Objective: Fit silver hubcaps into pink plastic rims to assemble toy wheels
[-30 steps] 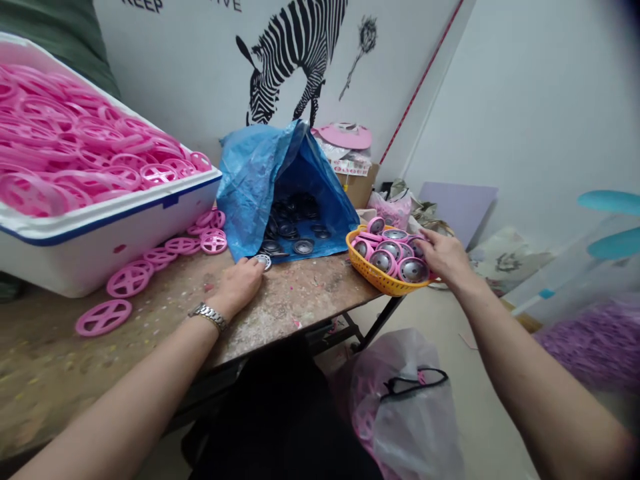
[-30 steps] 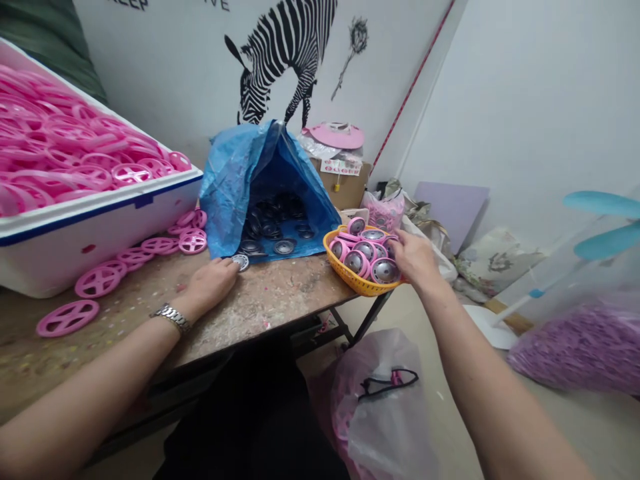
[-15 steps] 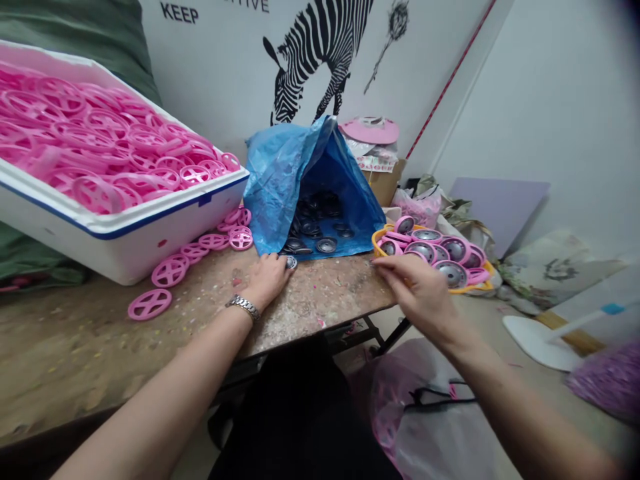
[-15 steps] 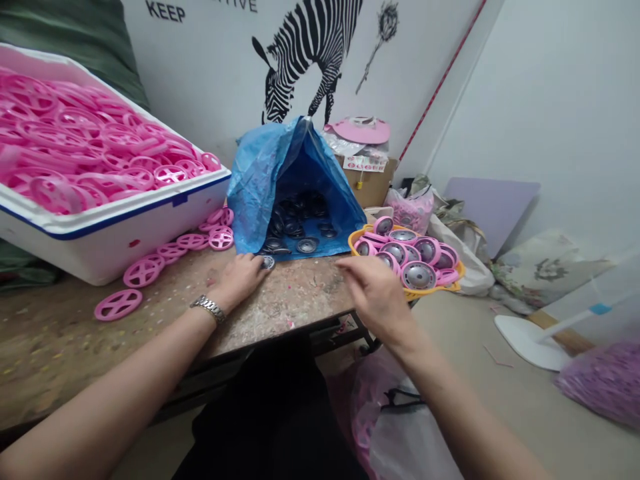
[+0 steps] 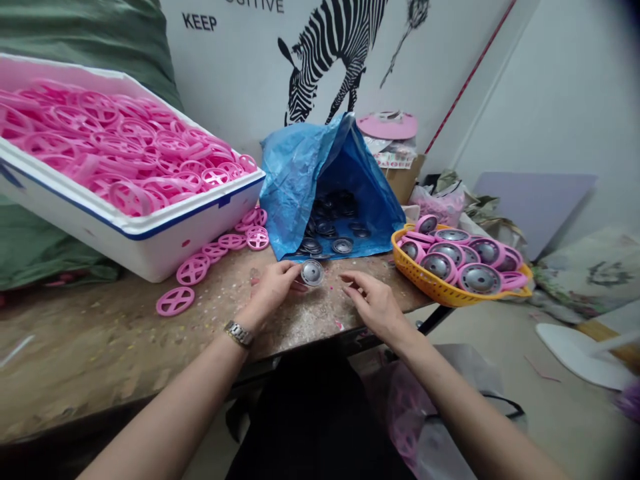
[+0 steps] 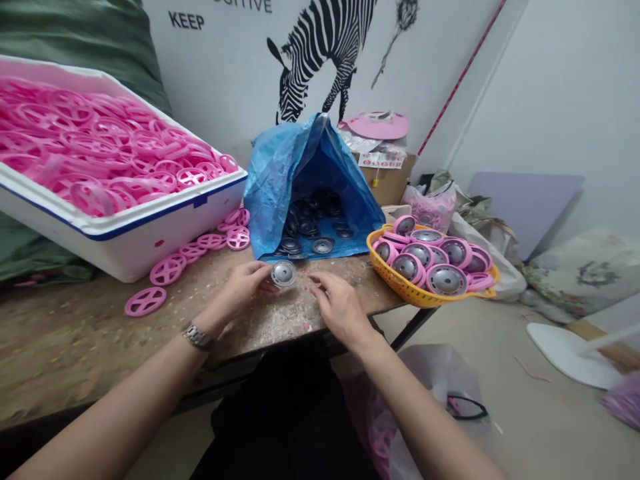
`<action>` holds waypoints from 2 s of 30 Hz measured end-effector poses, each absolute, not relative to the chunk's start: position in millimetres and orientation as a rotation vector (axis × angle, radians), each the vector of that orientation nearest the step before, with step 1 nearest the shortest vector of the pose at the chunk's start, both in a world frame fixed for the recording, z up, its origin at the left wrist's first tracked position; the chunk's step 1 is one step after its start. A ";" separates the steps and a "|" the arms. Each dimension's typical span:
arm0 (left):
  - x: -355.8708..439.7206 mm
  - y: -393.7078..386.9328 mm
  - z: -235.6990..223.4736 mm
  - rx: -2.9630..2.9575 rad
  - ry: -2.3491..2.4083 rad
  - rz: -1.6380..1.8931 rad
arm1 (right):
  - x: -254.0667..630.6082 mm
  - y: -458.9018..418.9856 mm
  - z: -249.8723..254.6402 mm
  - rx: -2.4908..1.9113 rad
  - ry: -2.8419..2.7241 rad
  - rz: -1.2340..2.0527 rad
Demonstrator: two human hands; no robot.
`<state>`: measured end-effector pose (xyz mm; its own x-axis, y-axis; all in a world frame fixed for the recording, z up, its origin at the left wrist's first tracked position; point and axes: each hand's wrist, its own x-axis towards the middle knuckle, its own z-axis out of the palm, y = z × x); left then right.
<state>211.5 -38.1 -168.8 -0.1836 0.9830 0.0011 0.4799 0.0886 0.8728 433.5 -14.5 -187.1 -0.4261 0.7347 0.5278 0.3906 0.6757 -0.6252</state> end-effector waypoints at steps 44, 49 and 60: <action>59.4 -154.0 -170.7 1.504 2.938 0.009 | 431.4 -57.5 -207.0 -0.787 -2.300 0.234; 65.8 -153.9 -171.2 1.587 2.869 0.345 | 423.4 -61.5 -211.5 -0.774 -2.334 0.316; 170.7 -163.2 -161.5 1.194 1.714 1.417 | 419.7 -66.1 -205.7 -0.851 -1.950 0.757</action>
<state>170.7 -163.2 -161.5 -0.4093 0.9080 0.0894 0.2586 0.0215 0.9657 419.7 -66.1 -205.7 -0.4026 0.7910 0.4606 0.2727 0.5840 -0.7646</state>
